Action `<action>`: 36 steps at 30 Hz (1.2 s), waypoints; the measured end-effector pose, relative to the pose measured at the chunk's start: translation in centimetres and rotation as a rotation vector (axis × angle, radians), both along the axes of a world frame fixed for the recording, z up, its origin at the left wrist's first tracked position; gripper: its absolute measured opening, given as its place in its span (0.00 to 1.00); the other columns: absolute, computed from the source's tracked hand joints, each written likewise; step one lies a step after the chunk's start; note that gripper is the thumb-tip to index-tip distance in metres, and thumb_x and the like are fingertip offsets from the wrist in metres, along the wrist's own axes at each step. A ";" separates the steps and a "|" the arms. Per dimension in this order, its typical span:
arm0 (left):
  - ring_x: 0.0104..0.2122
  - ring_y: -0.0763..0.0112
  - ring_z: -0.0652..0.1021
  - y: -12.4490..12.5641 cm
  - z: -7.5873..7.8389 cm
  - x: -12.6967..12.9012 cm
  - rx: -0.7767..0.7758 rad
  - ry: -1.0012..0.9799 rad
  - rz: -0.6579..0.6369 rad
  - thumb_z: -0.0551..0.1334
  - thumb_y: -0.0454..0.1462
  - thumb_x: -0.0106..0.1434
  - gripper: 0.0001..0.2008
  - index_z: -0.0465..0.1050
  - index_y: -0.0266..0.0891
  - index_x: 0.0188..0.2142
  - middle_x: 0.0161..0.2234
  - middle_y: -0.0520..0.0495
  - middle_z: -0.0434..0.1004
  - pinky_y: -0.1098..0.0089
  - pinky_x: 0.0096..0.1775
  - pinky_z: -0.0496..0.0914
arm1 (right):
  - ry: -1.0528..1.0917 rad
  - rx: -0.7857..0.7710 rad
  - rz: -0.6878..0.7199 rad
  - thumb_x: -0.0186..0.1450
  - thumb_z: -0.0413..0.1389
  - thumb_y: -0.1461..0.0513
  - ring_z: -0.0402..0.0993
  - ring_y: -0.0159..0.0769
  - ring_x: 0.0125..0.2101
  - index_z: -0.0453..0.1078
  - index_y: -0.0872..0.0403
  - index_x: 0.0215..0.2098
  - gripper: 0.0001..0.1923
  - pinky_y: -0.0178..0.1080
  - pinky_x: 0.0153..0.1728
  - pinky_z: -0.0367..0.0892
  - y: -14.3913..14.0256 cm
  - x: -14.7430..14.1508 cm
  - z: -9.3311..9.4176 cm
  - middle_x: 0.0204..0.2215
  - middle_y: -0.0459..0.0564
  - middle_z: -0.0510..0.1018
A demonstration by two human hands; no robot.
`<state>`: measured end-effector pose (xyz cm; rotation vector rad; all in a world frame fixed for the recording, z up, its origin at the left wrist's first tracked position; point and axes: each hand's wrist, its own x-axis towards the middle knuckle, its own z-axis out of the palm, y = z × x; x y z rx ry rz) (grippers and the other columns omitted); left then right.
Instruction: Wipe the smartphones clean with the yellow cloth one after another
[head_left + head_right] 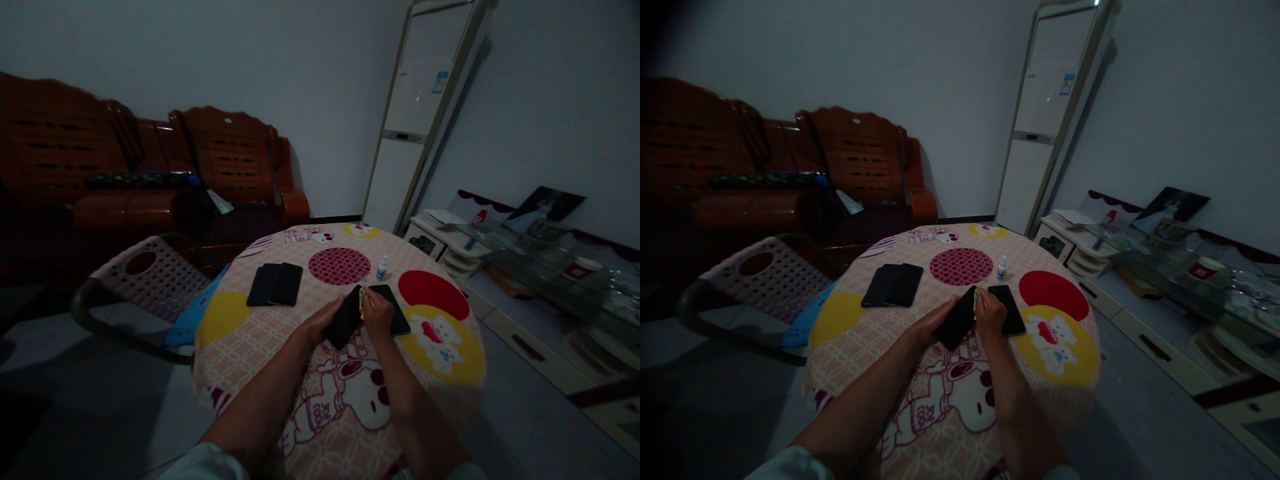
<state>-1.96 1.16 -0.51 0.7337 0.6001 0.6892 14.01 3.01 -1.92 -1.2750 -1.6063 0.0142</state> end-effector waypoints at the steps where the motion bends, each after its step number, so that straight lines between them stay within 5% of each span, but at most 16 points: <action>1: 0.27 0.62 0.79 -0.1 0.1 0.1 0.028 0.018 0.006 0.54 0.56 0.61 0.30 0.68 0.32 0.50 0.33 0.36 0.78 0.65 0.30 0.72 | -0.015 0.011 0.004 0.64 0.47 0.64 0.78 0.39 0.35 0.77 0.57 0.40 0.16 0.37 0.38 0.69 -0.1 -0.1 0.1 0.34 0.56 0.81; 7: 0.24 0.64 0.78 -0.4 0.2 0.4 0.125 0.036 0.011 0.54 0.56 0.61 0.31 0.67 0.33 0.51 0.31 0.38 0.78 0.67 0.28 0.70 | -0.084 0.058 0.013 0.65 0.47 0.64 0.77 0.38 0.32 0.77 0.58 0.41 0.17 0.35 0.35 0.68 -0.3 -0.3 0.5 0.33 0.57 0.81; 19: 0.31 0.61 0.78 0.5 -0.1 0.0 -0.003 -0.165 -0.039 0.48 0.61 0.59 0.36 0.69 0.32 0.49 0.36 0.34 0.77 0.63 0.35 0.71 | -0.077 -0.051 -0.074 0.64 0.46 0.64 0.77 0.38 0.33 0.77 0.57 0.39 0.17 0.35 0.36 0.66 -0.1 0.2 0.3 0.31 0.55 0.81; 30: 0.26 0.63 0.78 -0.3 0.4 0.3 0.002 -0.019 -0.040 0.49 0.61 0.59 0.34 0.66 0.39 0.53 0.31 0.41 0.77 0.64 0.30 0.72 | -0.065 -0.001 0.065 0.64 0.47 0.64 0.77 0.38 0.37 0.77 0.56 0.41 0.16 0.36 0.39 0.69 -0.4 -0.3 0.6 0.36 0.55 0.81; 36: 0.24 0.65 0.77 0.1 0.1 0.4 -0.084 0.058 0.112 0.49 0.62 0.58 0.34 0.72 0.35 0.42 0.26 0.44 0.76 0.65 0.31 0.72 | -0.245 -0.052 0.250 0.65 0.48 0.64 0.76 0.33 0.30 0.76 0.54 0.43 0.15 0.31 0.34 0.66 -1.6 -1.9 0.9 0.31 0.51 0.80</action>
